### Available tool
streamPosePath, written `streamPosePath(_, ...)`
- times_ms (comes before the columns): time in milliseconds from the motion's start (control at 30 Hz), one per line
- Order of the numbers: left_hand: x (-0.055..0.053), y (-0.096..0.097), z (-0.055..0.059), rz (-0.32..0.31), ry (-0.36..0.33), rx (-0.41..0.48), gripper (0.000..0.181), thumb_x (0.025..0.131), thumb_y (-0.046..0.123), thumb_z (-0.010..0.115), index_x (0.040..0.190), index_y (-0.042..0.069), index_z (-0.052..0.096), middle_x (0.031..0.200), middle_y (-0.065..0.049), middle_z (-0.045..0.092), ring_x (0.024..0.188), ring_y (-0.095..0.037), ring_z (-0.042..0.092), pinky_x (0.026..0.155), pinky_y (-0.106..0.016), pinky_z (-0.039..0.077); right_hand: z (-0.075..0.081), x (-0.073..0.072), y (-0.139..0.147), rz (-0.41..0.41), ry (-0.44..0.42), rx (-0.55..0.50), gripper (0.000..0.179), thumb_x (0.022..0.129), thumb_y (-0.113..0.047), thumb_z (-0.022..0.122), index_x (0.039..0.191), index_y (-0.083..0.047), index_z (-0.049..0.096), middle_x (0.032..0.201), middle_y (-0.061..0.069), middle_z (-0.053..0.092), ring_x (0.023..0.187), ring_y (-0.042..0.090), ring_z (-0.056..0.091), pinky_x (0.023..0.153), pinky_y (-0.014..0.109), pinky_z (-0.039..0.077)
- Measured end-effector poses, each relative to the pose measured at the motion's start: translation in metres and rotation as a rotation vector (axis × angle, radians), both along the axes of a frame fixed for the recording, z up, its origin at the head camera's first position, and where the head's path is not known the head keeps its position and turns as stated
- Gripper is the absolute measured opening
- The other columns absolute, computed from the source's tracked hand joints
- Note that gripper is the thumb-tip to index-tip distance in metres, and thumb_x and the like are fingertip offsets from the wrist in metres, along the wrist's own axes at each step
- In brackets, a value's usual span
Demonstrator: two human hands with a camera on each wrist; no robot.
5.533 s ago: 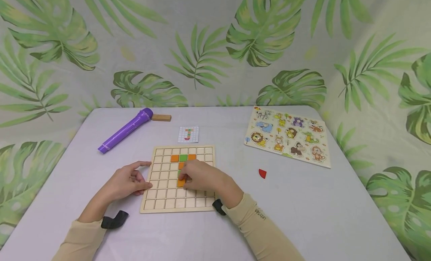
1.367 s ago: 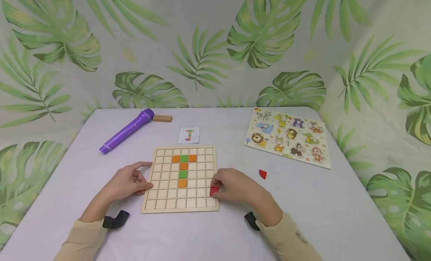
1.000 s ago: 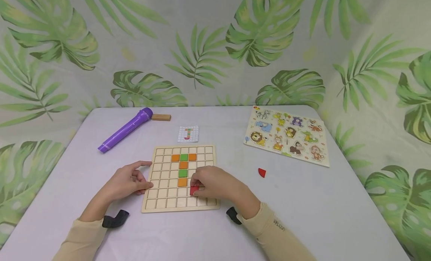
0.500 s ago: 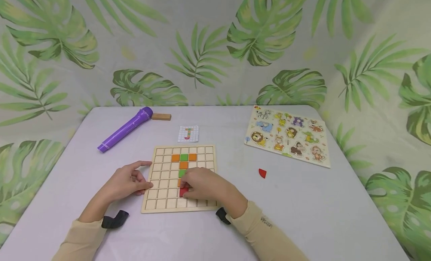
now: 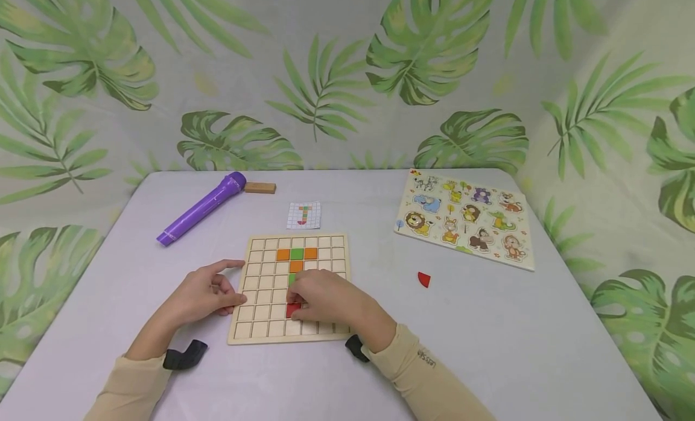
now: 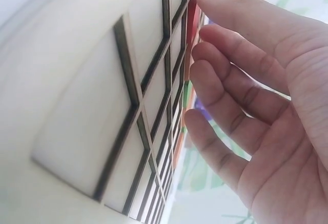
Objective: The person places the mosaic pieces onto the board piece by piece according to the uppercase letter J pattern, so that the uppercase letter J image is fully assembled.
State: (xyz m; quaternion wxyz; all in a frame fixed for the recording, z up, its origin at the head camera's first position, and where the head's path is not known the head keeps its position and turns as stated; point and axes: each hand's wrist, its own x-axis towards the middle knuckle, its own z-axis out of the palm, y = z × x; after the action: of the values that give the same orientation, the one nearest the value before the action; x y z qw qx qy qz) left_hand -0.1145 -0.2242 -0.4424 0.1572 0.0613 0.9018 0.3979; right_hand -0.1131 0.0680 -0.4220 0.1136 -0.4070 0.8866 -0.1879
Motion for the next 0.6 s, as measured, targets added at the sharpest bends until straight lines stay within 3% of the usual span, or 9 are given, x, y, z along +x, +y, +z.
streamPosePath(367,-0.0011,-0.0017,-0.0028,-0.009,0.004,0.000,0.080,0.087,0.021,0.090,0.156,0.007,0.051,0.077,-0.001,0.070,0.061,-0.014,0.069,0.061,-0.029,0.050,-0.0008,-0.0025,-0.0019,0.009,0.002,0.014,0.011,0.096,-0.021,0.083,0.103,-0.013,0.081,0.096,-0.004,0.070,0.083,0.005,0.054,0.079,0.019,0.051)
streamPosePath(600,-0.0004,-0.0016,-0.0022,-0.008,0.000,0.002,0.081,0.087,0.020,0.090,0.156,0.007,0.050,0.077,-0.001,0.070,0.061,-0.014,0.069,0.061,-0.029,0.051,0.0029,-0.0031,0.0050,-0.017,0.002,-0.002,0.009,0.097,-0.020,0.081,0.103,-0.013,0.081,0.097,-0.003,0.071,0.085,0.008,0.058,0.082,0.022,0.053)
